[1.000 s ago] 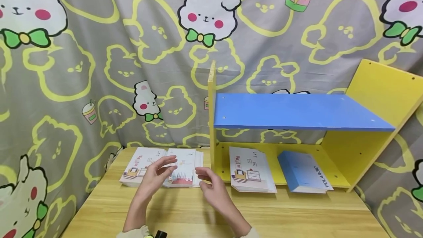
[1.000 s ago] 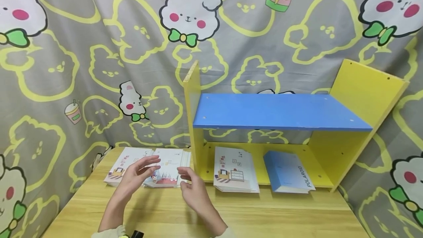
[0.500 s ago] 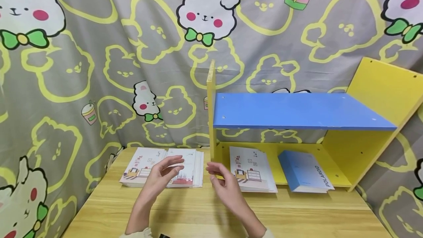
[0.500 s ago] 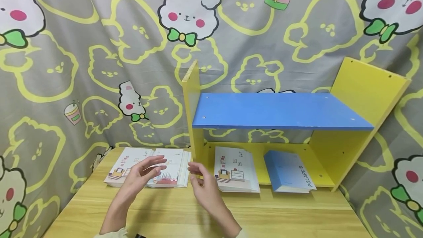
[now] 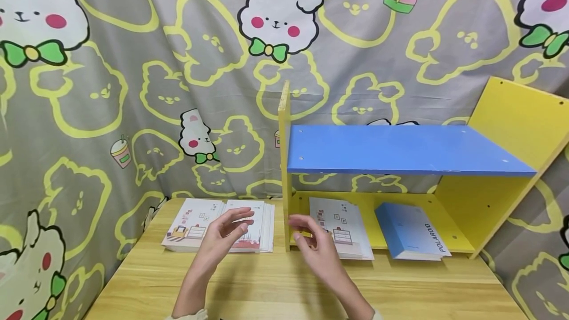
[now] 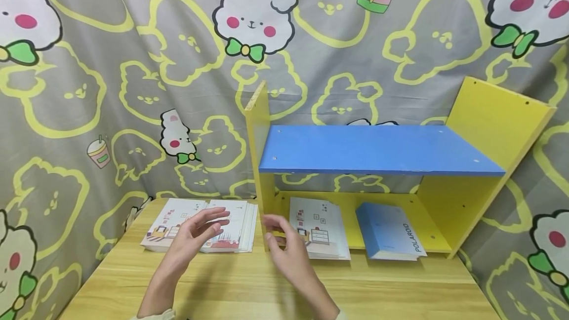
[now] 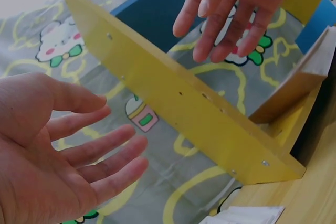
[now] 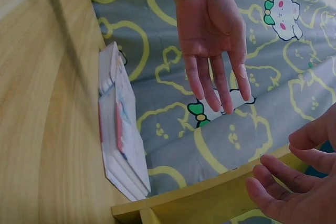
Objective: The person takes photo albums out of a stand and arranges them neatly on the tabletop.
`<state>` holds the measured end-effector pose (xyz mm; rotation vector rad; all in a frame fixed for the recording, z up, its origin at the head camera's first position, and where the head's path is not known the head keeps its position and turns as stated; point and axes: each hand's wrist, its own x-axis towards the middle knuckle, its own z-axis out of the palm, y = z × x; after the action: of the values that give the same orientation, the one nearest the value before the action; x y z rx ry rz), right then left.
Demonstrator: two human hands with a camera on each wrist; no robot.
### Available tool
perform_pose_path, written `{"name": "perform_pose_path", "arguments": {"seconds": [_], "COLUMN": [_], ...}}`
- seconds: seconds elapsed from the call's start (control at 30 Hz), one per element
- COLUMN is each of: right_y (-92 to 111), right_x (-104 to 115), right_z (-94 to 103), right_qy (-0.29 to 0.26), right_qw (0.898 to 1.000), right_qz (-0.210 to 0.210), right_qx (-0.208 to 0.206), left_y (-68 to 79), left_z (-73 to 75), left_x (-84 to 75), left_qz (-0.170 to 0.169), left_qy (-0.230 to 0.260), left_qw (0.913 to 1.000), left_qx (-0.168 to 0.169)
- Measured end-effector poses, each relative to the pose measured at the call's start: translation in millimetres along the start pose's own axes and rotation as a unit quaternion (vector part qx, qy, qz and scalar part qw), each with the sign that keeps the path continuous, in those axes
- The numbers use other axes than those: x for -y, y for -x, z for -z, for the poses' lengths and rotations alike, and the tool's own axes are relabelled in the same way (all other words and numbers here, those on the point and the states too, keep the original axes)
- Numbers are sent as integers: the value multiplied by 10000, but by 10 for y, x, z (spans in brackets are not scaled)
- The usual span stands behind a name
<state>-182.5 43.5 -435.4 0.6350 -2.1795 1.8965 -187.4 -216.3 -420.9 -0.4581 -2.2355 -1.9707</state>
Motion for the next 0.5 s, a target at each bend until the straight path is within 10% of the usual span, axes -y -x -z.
{"name": "perform_pose_path", "arguments": {"seconds": [0.5], "right_y": [-4], "right_x": [69], "right_z": [175], "right_qy": [144], "right_qw": [9992], "right_qz": [-68], "right_qx": [-365], "left_y": [24], "left_z": [-125], "left_x": [-103], "left_qz": [-40], "left_qy": [194], "left_qw": [9998], "left_qx": [53]}}
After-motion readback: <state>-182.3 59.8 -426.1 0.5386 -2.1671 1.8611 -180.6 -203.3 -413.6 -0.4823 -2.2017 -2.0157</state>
